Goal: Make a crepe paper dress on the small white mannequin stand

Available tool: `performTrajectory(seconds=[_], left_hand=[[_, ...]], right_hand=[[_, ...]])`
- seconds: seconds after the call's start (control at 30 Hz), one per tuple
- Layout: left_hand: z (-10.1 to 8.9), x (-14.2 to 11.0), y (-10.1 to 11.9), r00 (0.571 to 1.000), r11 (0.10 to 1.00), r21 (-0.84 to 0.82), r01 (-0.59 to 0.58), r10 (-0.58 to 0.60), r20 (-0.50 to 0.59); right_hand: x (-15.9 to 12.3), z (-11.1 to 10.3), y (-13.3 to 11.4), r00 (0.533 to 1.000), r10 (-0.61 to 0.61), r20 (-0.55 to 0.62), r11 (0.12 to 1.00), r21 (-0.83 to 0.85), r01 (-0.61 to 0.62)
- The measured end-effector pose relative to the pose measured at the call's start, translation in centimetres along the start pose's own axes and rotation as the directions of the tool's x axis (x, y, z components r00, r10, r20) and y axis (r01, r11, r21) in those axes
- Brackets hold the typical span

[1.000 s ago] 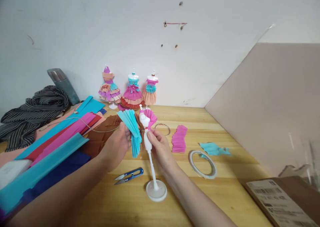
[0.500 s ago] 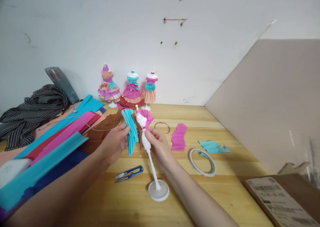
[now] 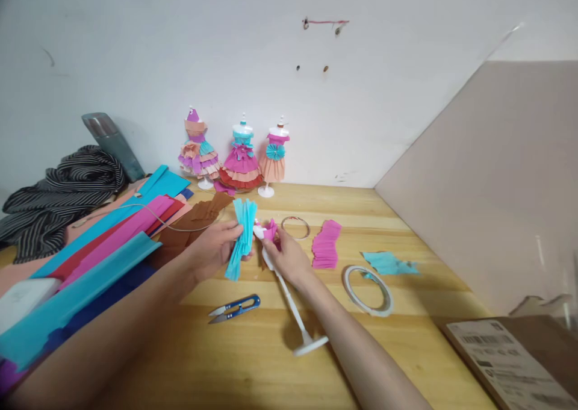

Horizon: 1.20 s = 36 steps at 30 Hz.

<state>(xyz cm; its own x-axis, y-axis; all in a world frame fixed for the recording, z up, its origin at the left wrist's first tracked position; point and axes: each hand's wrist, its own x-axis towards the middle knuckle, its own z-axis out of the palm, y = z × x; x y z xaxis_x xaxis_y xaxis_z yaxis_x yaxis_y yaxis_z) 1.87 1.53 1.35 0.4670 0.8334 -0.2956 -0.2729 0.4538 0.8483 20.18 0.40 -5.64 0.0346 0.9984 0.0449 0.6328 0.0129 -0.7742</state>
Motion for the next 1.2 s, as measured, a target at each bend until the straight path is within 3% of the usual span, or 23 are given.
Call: performTrajectory(seconds=[0.1, 0.17, 0.23, 0.27, 0.33, 0.4, 0.5, 0.57, 0.63, 0.73, 0.8, 0.87, 0.93, 1.03, 1.1, 1.2], left_hand=[[-0.9, 0.6, -0.5, 0.992, 0.986, 0.162, 0.034, -0.052, 0.112], [-1.3, 0.8, -0.7, 0.979, 0.955, 0.297, 0.009, -0.070, 0.193], [-1.6, 0.8, -0.9, 0.962, 0.917, 0.398, -0.028, -0.083, 0.261], [-1.6, 0.8, -0.9, 0.953, 0.901, 0.431, -0.045, -0.090, 0.288], [-1.6, 0.7, -0.9, 0.941, 0.885, 0.460, -0.072, -0.092, 0.324], [-1.6, 0.6, -0.9, 0.932, 0.889, 0.451, -0.077, -0.097, 0.351], [-1.9, 0.7, -0.4, 0.933, 0.911, 0.413, -0.006, -0.143, 0.329], [-2.2, 0.8, 0.2, 0.934, 0.922, 0.378, 0.080, -0.202, 0.294], [-2.6, 1.1, 0.8, 0.931, 0.932, 0.328, 0.153, -0.247, 0.269], [-3.1, 1.7, 1.1, 0.945, 0.953, 0.249, 0.173, -0.232, 0.231], [-3.2, 1.9, 0.7, 0.966, 0.970, 0.202, 0.133, -0.173, 0.193], [-2.8, 1.9, -0.1, 0.967, 0.973, 0.201, 0.114, -0.155, 0.204], [-2.1, 1.6, -1.1, 0.950, 0.971, 0.223, 0.085, -0.147, 0.277], [-0.9, 1.1, -2.3, 0.934, 0.981, 0.165, -0.099, 0.035, 0.355], [-0.3, 1.0, -2.8, 0.926, 0.985, 0.103, -0.140, 0.093, 0.367], [0.0, 1.0, -3.1, 0.958, 0.990, 0.061, -0.128, 0.107, 0.267]], right_hand=[[-0.1, -1.4, -0.4, 0.978, -0.167, -0.123, 0.953, -0.274, 0.128], [-0.4, -2.4, -1.2, 0.891, -0.419, -0.173, 0.851, -0.417, 0.319], [-1.0, -3.1, -2.2, 0.777, -0.629, -0.025, 0.681, -0.499, 0.536], [-1.3, -3.2, -2.6, 0.733, -0.677, 0.065, 0.609, -0.508, 0.609], [-1.7, -3.0, -3.2, 0.672, -0.711, 0.207, 0.514, -0.499, 0.697], [-1.9, -2.5, -3.4, 0.651, -0.705, 0.283, 0.482, -0.481, 0.732], [-1.8, -2.0, -3.1, 0.659, -0.709, 0.251, 0.504, -0.473, 0.723], [-1.6, -2.1, -3.1, 0.687, -0.708, 0.162, 0.570, -0.443, 0.692], [-1.6, -2.3, -3.3, 0.764, -0.643, 0.050, 0.705, -0.351, 0.616], [-1.9, -2.7, -3.9, 0.925, -0.372, -0.082, 0.928, -0.042, 0.370], [-2.0, -2.7, -4.4, 0.984, -0.175, -0.028, 0.948, 0.264, 0.177], [-2.1, -2.8, -4.7, 0.993, -0.062, 0.098, 0.862, 0.506, 0.004], [-2.1, -2.7, -4.9, 0.983, 0.011, 0.181, 0.763, 0.634, -0.126], [-2.2, -2.5, -5.0, 0.955, 0.072, 0.288, 0.646, 0.716, -0.265], [-2.3, -2.3, -5.1, 0.923, 0.074, 0.378, 0.619, 0.708, -0.339], [-2.5, -2.0, -5.3, 0.902, 0.066, 0.426, 0.652, 0.666, -0.362]])
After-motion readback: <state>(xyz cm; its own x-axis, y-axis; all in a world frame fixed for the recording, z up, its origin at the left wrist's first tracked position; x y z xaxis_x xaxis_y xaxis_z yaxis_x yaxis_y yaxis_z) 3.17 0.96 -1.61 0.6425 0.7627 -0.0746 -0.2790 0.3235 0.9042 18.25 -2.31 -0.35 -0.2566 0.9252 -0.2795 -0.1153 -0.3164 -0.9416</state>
